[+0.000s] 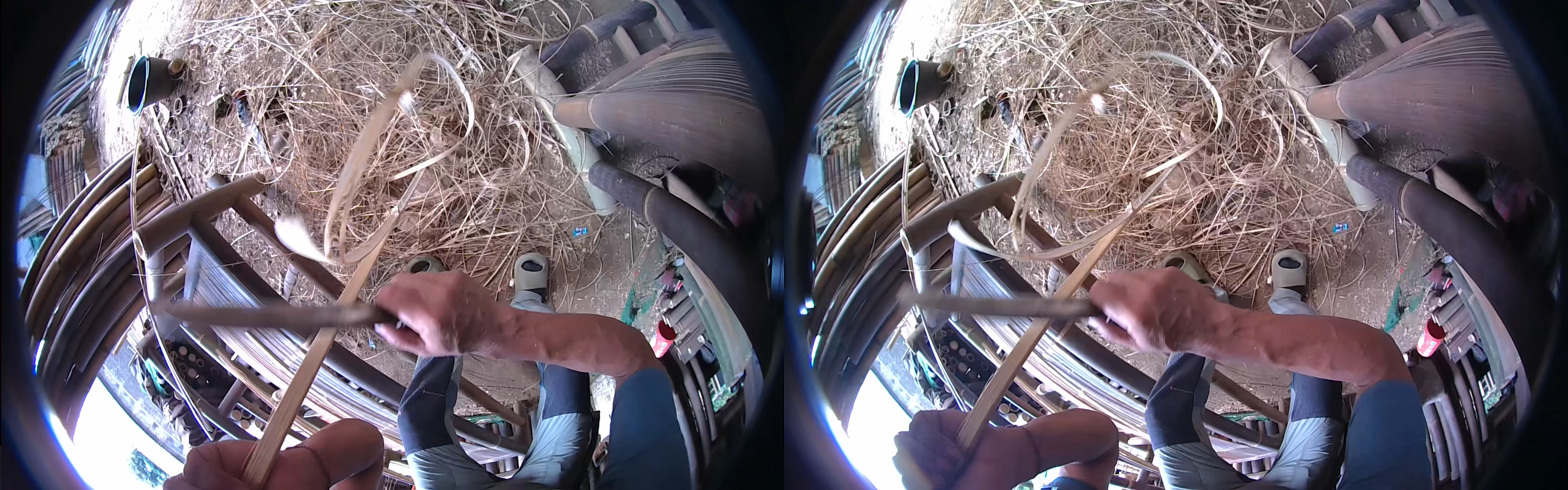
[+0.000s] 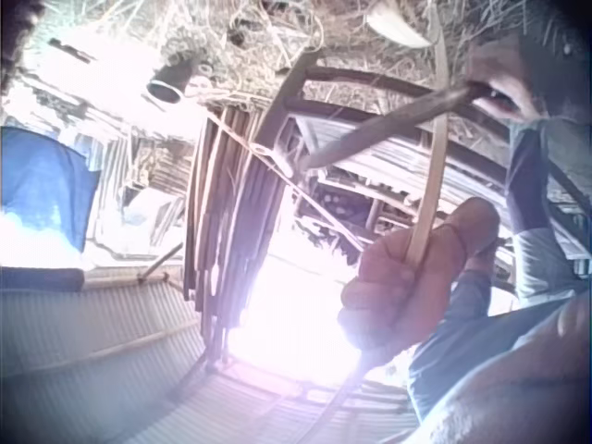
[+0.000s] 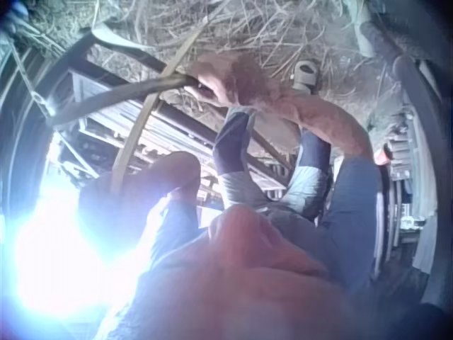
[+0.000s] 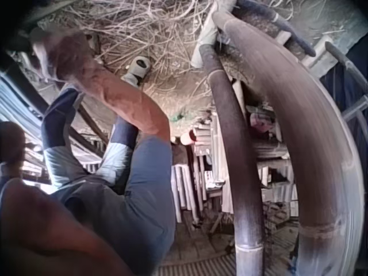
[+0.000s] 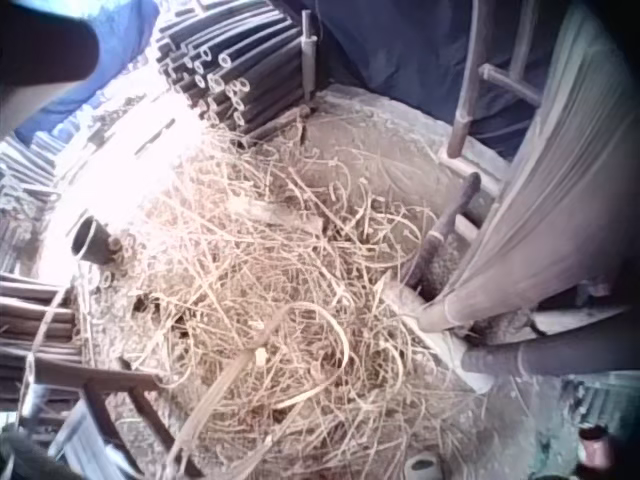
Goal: The person sits on the ground and uses a machete to split and trim thin bamboo strips. They then weave these strips into a rectangular bamboo frame, adjusting the alignment of the woven material with their hands.
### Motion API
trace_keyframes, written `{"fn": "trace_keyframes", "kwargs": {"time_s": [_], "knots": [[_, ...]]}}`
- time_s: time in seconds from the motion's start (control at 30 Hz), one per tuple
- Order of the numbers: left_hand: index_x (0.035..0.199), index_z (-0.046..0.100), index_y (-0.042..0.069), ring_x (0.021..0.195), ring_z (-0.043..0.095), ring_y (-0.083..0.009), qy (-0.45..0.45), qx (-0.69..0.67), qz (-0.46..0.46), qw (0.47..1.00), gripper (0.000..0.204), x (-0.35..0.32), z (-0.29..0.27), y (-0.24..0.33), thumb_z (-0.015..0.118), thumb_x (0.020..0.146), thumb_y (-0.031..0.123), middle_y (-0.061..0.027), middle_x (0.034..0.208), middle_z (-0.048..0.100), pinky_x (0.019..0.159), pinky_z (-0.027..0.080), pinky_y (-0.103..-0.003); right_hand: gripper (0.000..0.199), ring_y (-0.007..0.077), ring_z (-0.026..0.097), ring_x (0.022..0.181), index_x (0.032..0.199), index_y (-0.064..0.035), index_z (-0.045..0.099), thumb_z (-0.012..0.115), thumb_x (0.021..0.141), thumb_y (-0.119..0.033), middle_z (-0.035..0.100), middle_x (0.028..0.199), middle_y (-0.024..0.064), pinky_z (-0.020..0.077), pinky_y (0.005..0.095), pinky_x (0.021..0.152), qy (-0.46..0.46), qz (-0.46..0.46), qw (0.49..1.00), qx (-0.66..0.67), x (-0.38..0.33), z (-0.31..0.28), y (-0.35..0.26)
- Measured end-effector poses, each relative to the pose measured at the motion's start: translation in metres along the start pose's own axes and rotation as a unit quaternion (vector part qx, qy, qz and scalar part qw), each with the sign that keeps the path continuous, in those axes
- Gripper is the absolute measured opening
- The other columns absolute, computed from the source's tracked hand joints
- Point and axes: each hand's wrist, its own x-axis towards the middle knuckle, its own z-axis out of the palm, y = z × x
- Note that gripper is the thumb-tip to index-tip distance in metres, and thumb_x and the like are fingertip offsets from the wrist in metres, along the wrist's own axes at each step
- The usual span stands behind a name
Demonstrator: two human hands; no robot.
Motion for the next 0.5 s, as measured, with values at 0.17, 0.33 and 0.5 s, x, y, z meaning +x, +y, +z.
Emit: {"fn": "trace_keyframes", "kwargs": {"time_s": [0.17,0.33,0.5], "knots": [[0.056,0.028,0.015,0.054,0.026,-0.0087,0.005,0.011,0.007,1.000,0.049,-0.004,0.001,-0.002,0.043,0.095,0.041,0.0027,0.060,0.028,0.046,0.021,-0.022,0.021,0.0070,0.041,0.043,0.080,-0.0096,0.048,0.059,0.090,-0.025,0.045,0.057,-0.0010,0.0367,0.0232,0.032,-0.110,0.273,0.947,-0.129,-0.066,0.024,0.146],[0.055,0.028,0.015,0.054,0.026,-0.0087,0.016,0.020,0.011,1.000,0.048,-0.003,-0.002,-0.005,0.043,0.094,0.039,0.0025,0.060,0.028,0.047,0.021,-0.022,0.022,0.0070,0.035,0.041,0.081,-0.0091,0.048,0.055,0.093,-0.026,0.042,0.055,-0.0020,0.0341,0.0234,0.031,-0.129,0.214,0.944,-0.218,-0.073,0.026,0.190],[0.055,0.028,0.015,0.054,0.026,-0.0088,0.021,0.016,0.014,1.000,0.047,0.000,-0.006,-0.006,0.043,0.094,0.037,0.0024,0.060,0.028,0.047,0.022,-0.022,0.021,0.0065,0.034,0.041,0.085,-0.0078,0.051,0.053,0.094,-0.027,0.042,0.055,-0.0019,0.0340,0.0224,0.032,-0.168,0.269,0.916,-0.247,-0.096,0.026,0.234]]}}
